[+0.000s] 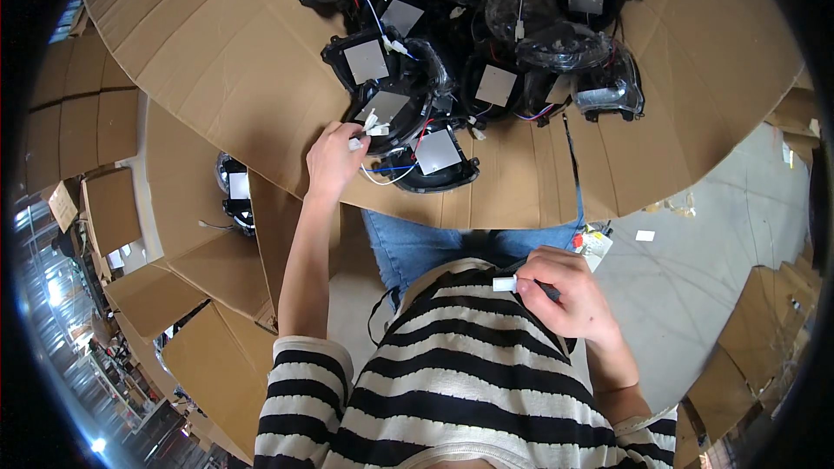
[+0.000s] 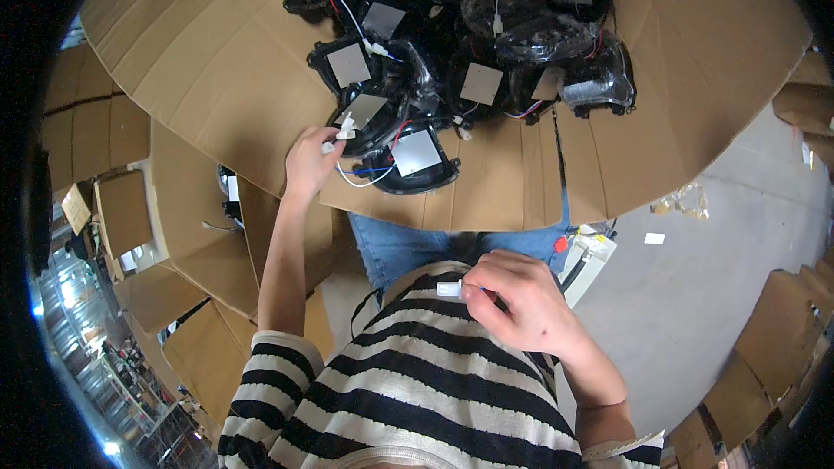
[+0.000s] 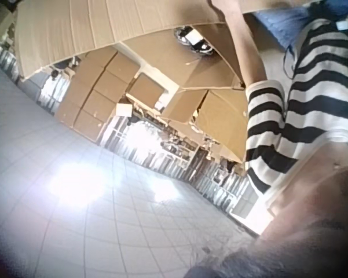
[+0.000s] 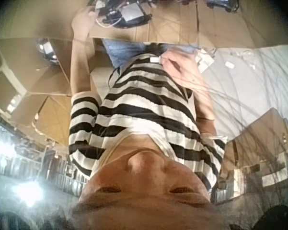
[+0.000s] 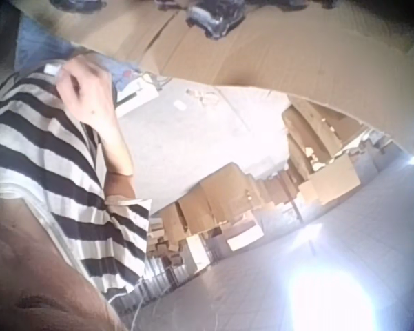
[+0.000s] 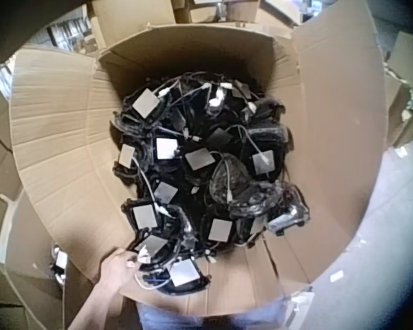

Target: The person repeatedly picks up black plastic components with attached wires from a cardboard box, connects two white plastic connectors, and places the components back into the box. This process is repeated multiple times throughout the video.

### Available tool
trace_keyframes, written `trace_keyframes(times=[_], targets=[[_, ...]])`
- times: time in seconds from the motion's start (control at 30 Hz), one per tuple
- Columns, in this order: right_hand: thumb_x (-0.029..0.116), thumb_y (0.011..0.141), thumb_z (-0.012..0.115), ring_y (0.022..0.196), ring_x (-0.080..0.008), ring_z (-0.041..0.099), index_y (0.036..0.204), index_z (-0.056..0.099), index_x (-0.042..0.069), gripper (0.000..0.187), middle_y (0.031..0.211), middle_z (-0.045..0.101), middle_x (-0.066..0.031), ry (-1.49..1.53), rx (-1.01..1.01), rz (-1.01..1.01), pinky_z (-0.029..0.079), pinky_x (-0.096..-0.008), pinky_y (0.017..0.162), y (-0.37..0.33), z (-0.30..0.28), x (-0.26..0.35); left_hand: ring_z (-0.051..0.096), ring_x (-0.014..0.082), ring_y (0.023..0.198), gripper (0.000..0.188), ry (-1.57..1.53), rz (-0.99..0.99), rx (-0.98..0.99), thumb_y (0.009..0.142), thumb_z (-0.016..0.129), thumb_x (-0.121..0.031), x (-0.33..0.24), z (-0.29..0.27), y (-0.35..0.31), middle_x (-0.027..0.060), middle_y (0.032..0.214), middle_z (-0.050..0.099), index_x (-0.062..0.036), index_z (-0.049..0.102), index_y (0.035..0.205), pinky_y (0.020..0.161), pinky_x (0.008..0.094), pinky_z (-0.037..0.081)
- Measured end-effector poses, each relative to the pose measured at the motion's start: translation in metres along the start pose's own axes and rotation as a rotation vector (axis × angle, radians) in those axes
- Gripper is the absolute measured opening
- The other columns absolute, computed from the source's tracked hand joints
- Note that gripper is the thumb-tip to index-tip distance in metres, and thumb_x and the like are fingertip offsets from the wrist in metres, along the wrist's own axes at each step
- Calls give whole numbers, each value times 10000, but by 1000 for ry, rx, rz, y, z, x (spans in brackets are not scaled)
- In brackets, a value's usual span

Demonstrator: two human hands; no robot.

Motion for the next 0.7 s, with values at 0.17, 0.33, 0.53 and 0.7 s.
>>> trace_keyframes(times=[0.17,0.33,0.53,0.7], targets=[[29,695,534,540,-261,476,694,520,3,29,587,489,-105,24,11,0,378,-331,488,3,5,0,554,220,674,114,-319,52,-80,724,582,-87,-3,-4,-3,68,786,566,-66,582,836,589,303,426],[29,704,527,529,-250,477,708,526,4,26,596,494,-108,85,43,16,372,-318,477,11,17,-11,448,62,581,116,-913,115,-64,744,566,-16,-47,-7,-41,53,826,555,-8,546,858,490,186,343],[51,749,522,482,-190,455,736,532,-11,64,591,483,-106,155,-75,155,337,-284,446,25,16,-17,520,118,597,201,-807,366,-172,673,575,109,-97,-7,-73,101,823,567,-4,540,836,458,204,380],[77,774,507,475,-189,460,746,537,-16,102,587,486,-114,162,-211,229,340,-289,444,33,20,-33,567,230,635,266,-719,482,-333,592,592,120,-104,7,-80,126,780,566,10,531,826,528,275,446]])
Point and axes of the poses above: each hand's wrist, its own y-axis towards the middle knuckle, its own z-axis out of the palm, x = y × z, the point moved 4 cm from there along y, towards the middle knuckle
